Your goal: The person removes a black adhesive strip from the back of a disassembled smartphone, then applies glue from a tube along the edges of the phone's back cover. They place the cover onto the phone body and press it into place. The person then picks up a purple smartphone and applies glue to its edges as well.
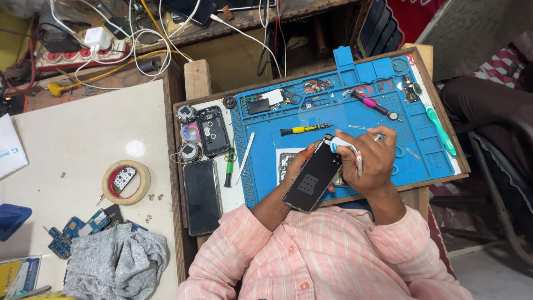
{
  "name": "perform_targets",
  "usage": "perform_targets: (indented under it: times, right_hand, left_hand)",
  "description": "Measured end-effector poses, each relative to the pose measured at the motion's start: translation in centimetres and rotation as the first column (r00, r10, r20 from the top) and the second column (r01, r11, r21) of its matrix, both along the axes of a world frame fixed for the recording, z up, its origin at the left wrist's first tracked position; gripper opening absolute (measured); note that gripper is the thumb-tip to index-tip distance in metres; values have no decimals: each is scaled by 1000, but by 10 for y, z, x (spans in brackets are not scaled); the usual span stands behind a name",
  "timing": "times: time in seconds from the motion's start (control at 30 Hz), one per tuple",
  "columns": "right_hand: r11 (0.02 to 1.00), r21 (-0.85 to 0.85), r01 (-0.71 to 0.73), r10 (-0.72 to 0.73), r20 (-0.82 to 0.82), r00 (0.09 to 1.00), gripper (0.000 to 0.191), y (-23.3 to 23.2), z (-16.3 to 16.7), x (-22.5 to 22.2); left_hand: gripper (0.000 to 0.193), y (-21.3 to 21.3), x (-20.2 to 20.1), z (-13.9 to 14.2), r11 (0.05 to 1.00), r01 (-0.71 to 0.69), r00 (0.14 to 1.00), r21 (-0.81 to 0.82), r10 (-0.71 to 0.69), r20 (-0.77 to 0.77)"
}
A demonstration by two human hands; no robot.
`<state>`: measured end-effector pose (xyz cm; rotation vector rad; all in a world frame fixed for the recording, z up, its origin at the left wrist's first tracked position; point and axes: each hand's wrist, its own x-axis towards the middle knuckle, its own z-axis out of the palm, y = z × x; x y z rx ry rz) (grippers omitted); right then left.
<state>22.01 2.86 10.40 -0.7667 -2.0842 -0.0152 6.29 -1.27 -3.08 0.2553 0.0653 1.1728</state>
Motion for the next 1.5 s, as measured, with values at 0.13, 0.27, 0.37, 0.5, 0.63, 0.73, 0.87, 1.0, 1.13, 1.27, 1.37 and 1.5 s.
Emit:
perform_targets:
  times: [0.13,0.27,0.37,0.5,0.63,0.73,0.87,1.0,1.13,1.27,1.37,1.5]
  right_hand:
    - [1000,-13,22,-22,-6,1000,30,2,1,0]
    - [1000,-20,13,-13,-13,1000,30,2,3,1]
    - [1000,-3,-12,12,-25,1000,29,2,3,2]
    - [1000,-24,16,-17,-19,1000,29,1,2,0]
    - [1000,-17,27,-27,-15,1000,29,1,2,-1]
    - [1000,-14,26,-26,-15,1000,30,2,3,-2]
    - [1000,15,0,0,-1,1000,30,0,4,-2]
    - [999,-2,50,-50,-25,998,30,2,4,-1]
    - [993,-107,54,-77,-221,972,36,-2,0,4]
    - [875,-443,-197,-140,-621,771,47,1,-13,6]
    - [848,-478,-231,-201,-692,693,50,12,-23,11]
    - [785,-491,-378,-292,-831,474,48,29,-34,20]
  left_hand:
    - [56,1,0,0,1000,21,999,-1,-21,33]
    - [57,1,0,-2,999,23,999,22,-24,38]
    - [57,1,0,-4,1000,29,999,4,-29,43]
    - [57,1,1,-5,998,13,999,58,-16,50]
    - [55,-1,0,-5,999,22,999,-32,-20,42]
    - [55,0,-1,-5,999,22,999,-26,-21,43]
    - [55,1,-2,-6,1000,22,999,-15,-22,41]
    - [55,1,-1,-5,998,57,995,-22,-55,83]
    - [60,6,2,0,994,95,993,51,-98,68]
    - [65,3,3,12,993,97,986,67,-105,126]
    - [65,-1,2,23,995,48,994,87,-56,91]
    - [61,-3,-1,35,997,8,995,75,-16,100]
